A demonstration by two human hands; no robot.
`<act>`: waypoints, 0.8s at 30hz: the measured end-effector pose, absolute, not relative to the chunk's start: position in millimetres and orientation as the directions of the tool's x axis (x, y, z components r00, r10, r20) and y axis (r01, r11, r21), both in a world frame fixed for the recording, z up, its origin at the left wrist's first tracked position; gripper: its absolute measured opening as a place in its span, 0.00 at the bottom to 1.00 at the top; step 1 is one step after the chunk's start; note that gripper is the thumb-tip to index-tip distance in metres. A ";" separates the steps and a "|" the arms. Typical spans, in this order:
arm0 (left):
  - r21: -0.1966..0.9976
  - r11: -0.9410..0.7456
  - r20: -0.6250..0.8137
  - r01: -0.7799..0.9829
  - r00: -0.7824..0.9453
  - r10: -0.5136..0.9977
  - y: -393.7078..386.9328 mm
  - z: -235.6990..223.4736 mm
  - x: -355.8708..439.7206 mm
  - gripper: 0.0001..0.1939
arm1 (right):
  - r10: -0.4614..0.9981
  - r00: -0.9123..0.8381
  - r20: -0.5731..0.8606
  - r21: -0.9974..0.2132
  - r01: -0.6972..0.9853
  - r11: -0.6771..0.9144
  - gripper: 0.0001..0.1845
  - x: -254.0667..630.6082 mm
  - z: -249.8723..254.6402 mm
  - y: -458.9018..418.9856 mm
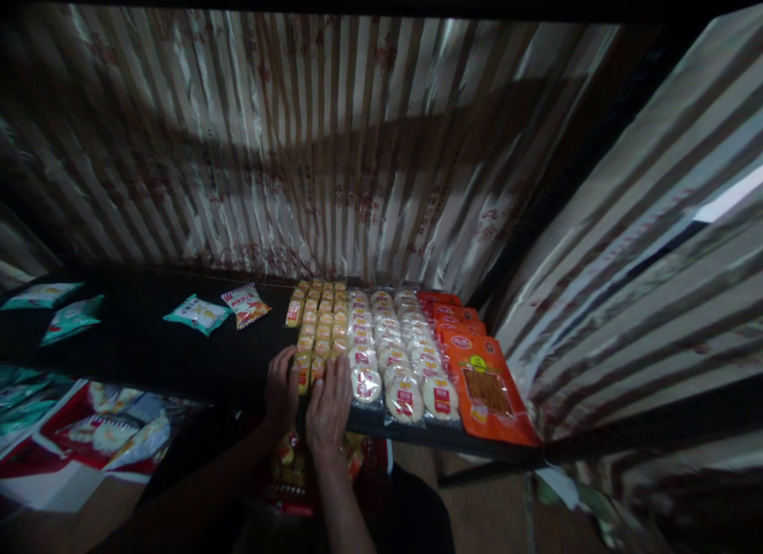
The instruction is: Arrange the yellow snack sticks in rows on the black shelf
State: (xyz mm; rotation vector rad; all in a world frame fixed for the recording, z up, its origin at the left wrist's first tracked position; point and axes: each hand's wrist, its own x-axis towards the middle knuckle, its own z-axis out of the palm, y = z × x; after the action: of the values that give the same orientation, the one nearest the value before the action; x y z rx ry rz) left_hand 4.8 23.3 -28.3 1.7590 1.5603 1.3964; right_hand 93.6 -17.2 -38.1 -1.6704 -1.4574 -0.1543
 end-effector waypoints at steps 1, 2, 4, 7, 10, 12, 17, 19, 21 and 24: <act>0.795 -0.329 0.431 0.510 -0.094 0.897 15.2 -28.2 3.5 0.19 | 0.727 0.299 0.618 -0.528 0.843 0.102 0.23 92.0 -39.7 -23.9; 0.779 -0.362 0.453 0.513 -0.060 0.890 6.7 -28.9 2.3 0.18 | 0.719 0.297 0.628 -0.533 0.838 0.119 0.22 90.2 -41.4 -30.8; 0.761 -0.412 0.470 0.502 0.011 0.882 -10.3 -32.9 0.0 0.16 | 0.719 0.281 0.636 -0.539 0.828 0.154 0.21 86.7 -45.2 -44.4; 0.777 -0.409 0.432 0.478 0.068 0.899 -33.2 -42.7 -3.9 0.15 | 0.724 0.252 0.642 -0.543 0.816 0.198 0.20 82.1 -53.0 -64.2; 0.799 -0.387 0.362 0.461 0.145 0.921 -52.0 -53.7 -10.1 0.15 | 0.734 0.221 0.642 -0.538 0.812 0.226 0.19 77.3 -65.7 -84.6; 0.804 -0.376 0.297 0.460 0.238 0.925 -62.5 -61.9 -15.1 0.14 | 0.753 0.210 0.624 -0.544 0.808 0.225 0.19 73.5 -77.3 -98.2; 0.806 -0.296 0.096 0.513 0.381 0.920 -77.1 -84.0 -26.0 0.15 | 0.826 0.205 0.525 -0.576 0.800 0.168 0.20 63.5 -107.6 -118.3; 0.808 -0.264 0.054 0.526 0.381 0.923 -76.8 -90.4 -28.7 0.15 | 0.849 0.185 0.494 -0.563 0.812 0.151 0.20 60.4 -115.3 -118.0; 0.821 -0.252 0.048 0.512 0.379 0.924 -74.3 -95.0 -31.1 0.15 | 0.873 0.173 0.456 -0.552 0.824 0.125 0.20 57.6 -119.2 -115.3; 0.824 -0.227 0.027 0.520 0.363 0.931 -71.7 -103.2 -35.9 0.13 | 0.913 0.162 0.374 -0.532 0.844 0.068 0.20 53.9 -119.1 -112.9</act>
State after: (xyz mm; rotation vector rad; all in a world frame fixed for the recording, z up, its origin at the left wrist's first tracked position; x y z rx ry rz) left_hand -35.9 -71.7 -103.2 1.8773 1.2631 0.6967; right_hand 53.9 -112.9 -119.1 -1.7701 -1.6771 0.1308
